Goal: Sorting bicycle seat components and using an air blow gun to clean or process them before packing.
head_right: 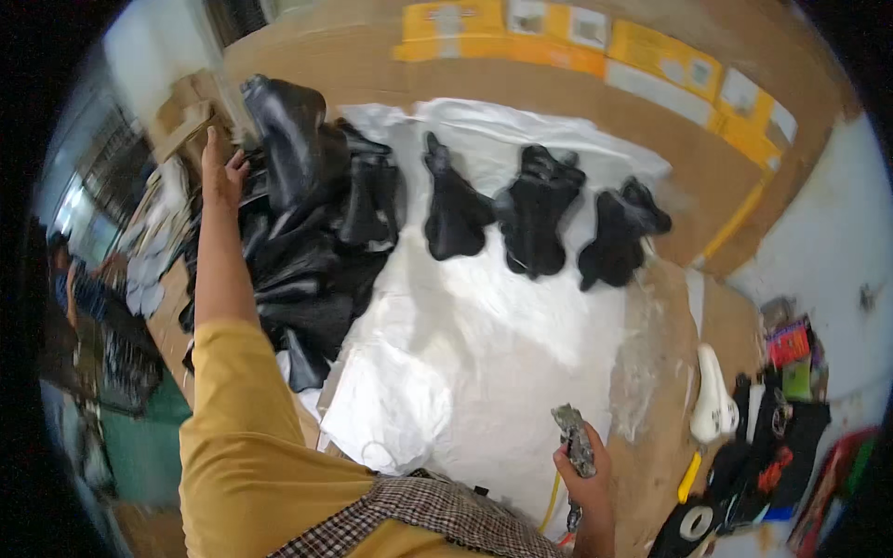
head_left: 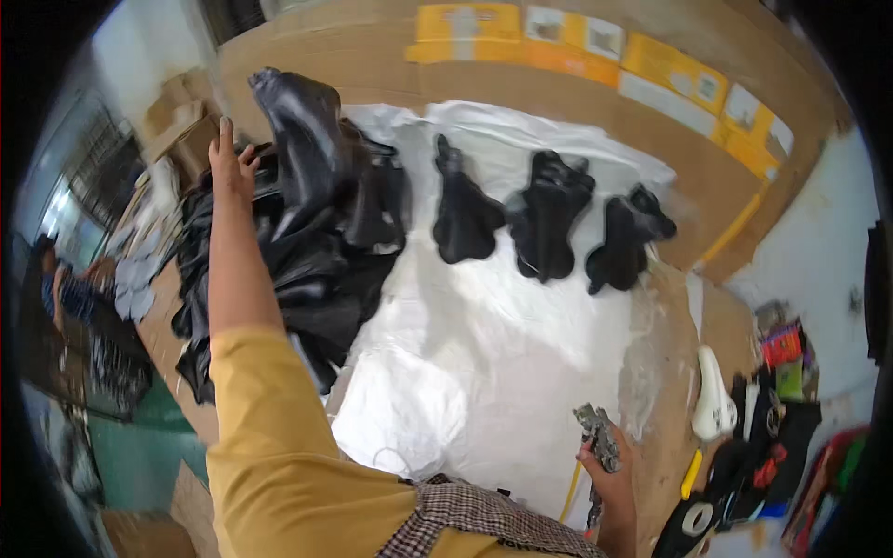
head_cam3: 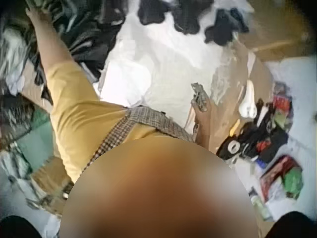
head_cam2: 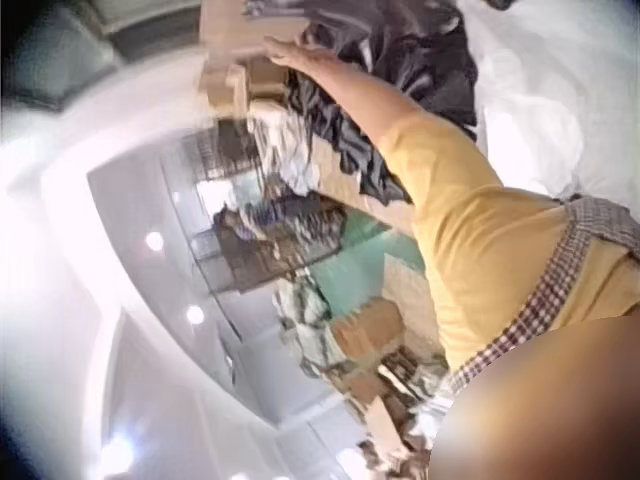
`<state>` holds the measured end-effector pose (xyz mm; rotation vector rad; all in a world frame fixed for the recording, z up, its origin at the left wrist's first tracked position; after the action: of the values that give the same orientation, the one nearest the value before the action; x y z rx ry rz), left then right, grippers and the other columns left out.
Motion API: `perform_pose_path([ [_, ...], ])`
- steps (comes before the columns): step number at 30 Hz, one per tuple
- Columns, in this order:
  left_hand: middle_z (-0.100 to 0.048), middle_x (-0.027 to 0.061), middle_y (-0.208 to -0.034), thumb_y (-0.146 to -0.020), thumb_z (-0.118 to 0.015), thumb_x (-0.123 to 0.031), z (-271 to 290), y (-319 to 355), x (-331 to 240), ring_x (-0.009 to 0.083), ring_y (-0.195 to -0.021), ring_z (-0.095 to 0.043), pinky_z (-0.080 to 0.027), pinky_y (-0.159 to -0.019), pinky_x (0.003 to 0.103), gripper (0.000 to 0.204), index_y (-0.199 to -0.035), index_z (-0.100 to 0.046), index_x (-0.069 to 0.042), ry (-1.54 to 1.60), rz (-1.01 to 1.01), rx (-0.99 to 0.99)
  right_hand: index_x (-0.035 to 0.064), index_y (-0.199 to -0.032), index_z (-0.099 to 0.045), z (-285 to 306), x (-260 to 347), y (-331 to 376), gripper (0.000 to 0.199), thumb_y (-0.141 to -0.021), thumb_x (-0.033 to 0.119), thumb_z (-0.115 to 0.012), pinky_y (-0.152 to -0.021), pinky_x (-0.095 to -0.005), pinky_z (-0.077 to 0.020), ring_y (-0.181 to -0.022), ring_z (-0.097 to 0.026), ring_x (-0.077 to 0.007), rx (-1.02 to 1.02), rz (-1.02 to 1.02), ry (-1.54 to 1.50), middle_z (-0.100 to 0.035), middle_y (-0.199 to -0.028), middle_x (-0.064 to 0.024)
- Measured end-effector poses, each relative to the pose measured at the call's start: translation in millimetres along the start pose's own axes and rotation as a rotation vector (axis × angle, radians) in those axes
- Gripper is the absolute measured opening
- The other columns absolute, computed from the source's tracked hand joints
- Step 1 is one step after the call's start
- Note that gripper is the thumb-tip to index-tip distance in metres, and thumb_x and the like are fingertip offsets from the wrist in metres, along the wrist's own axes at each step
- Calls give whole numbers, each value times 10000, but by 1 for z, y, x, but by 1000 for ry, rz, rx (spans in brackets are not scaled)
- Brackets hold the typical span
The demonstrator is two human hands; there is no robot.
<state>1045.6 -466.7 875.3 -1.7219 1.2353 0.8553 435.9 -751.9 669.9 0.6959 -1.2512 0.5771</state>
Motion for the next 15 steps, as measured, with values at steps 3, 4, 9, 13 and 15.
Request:
perform_pose_path([
  [3,-505,60,-770,-788,-672,-305,80,-1,25,152,-559,-465,-349,-441,304,637,-1259,-323,-56,-145,106,-293,-17,-1232,-444,-1,0,1,540,-743,51,-663,-663,-234,-460,-708,-539,-87,13,75,79,-582,-800,-27],
  [4,-462,19,-675,-785,-676,-268,105,16,46,125,-496,-436,-341,-422,262,546,-1193,-376,-62,-95,23,-35,-14,-1237,-438,-2,-4,1,551,-740,59,-665,-654,-239,-463,-706,-539,-88,6,50,107,-583,-802,-32],
  [9,-553,41,-618,-810,-595,-136,288,270,193,122,-449,-509,-383,-385,241,131,-906,-577,-49,-231,456,-254,5,-1292,-368,11,-55,4,714,-669,104,-704,-716,-290,-480,-789,-584,-199,7,-101,635,-604,-916,-135],
  [13,-557,58,-589,-784,-579,-114,407,487,226,153,-494,-535,-420,-414,276,92,-829,-608,-40,-330,878,-649,32,-1345,-301,50,-93,3,804,-657,127,-707,-900,-385,-425,-1124,-493,-340,-79,-13,877,-486,-1207,-254],
  [15,-572,79,-603,-774,-588,-120,404,510,196,173,-490,-538,-432,-424,292,110,-804,-622,-19,-577,797,-669,37,-1344,-309,71,-113,3,805,-655,141,-711,-903,-402,-423,-1110,-495,-364,-148,-13,1022,-495,-1197,-254],
])
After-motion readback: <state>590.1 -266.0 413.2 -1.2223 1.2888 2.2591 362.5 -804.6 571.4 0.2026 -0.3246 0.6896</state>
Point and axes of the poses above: each hand's wrist, its own y-axis away from the middle knuckle, its own z-axis out of the back of the hand, x = y × z, the point moved 5 cm from there along -y, towards the middle knuckle
